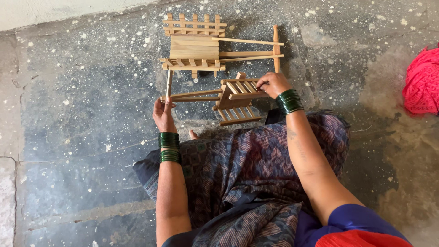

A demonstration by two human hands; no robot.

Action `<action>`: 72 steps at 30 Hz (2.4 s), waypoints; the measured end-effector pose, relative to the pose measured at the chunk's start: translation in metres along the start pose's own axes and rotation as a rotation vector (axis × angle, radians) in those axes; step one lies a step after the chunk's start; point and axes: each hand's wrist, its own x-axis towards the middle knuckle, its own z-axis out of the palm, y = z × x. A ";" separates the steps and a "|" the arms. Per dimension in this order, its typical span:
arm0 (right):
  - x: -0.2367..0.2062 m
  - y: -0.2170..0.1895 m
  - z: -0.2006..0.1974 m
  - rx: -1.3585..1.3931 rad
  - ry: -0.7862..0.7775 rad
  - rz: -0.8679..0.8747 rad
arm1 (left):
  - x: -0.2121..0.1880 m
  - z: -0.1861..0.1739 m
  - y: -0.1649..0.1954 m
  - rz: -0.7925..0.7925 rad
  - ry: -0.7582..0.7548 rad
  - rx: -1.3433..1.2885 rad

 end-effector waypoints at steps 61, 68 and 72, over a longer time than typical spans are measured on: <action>0.011 0.017 0.026 -0.034 0.334 0.034 | -0.007 0.006 0.003 0.029 -0.094 -0.033; 0.012 -0.006 0.033 0.040 0.278 -0.077 | -0.006 0.007 0.001 0.027 -0.091 -0.040; 0.016 -0.033 0.033 0.037 0.239 -0.157 | -0.006 0.007 0.001 0.044 -0.111 0.031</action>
